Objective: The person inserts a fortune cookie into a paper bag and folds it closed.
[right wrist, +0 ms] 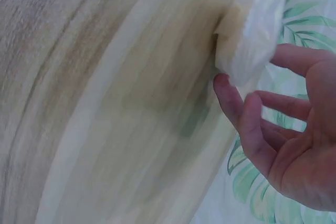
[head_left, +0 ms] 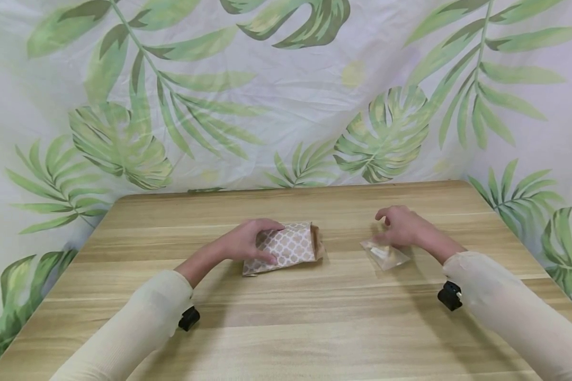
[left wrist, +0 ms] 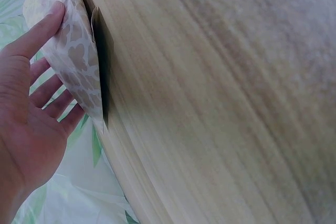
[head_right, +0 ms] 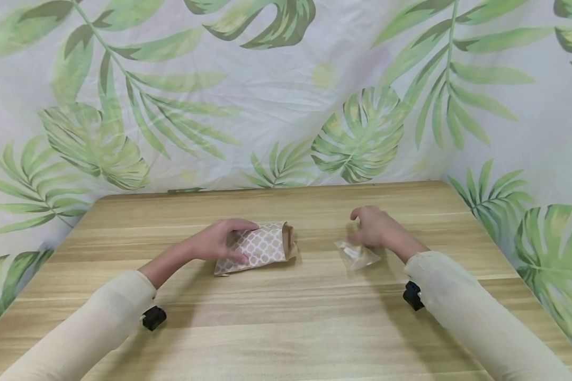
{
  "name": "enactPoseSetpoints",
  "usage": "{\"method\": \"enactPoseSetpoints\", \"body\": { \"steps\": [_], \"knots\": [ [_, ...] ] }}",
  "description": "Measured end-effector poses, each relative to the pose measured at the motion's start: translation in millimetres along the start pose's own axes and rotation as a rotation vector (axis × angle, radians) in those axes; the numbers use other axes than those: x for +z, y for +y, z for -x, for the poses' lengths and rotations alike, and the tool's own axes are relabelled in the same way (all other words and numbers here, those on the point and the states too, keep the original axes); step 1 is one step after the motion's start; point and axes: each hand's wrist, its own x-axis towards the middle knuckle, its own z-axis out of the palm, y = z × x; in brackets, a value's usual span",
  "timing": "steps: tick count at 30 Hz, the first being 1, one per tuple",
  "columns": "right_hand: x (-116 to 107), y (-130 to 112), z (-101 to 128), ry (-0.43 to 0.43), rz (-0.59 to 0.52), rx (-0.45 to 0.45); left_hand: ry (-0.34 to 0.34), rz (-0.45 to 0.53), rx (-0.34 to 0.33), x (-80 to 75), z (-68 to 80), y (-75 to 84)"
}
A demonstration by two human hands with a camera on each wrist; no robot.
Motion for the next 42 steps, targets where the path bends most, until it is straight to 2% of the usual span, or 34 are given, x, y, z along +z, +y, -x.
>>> {"method": "enactPoseSetpoints", "body": {
  "steps": [9, 12, 17, 28, 32, 42],
  "knots": [
    [-10, 5, 9, -0.109, -0.126, -0.175, 0.003, -0.002, 0.003, 0.5, -0.3, -2.6],
    [-10, 5, 12, -0.162, -0.163, -0.181, 0.005, -0.005, 0.003, 0.4, 0.3, -1.8],
    [-7, 9, 15, -0.215, -0.163, -0.171, 0.004, 0.002, -0.001, -0.1, 0.6, -1.1],
    [-5, 14, 22, -0.245, -0.221, -0.251, -0.004, 0.009, -0.01, -1.0, -1.5, -0.3],
    [-3, 15, 24, -0.247, -0.208, -0.268, -0.003, 0.006, -0.001, -1.3, -1.8, -0.9],
    [3, 20, 20, -0.151, -0.115, -0.296, -0.014, 0.019, -0.018, -1.4, -2.8, 0.7]
  ]
}}
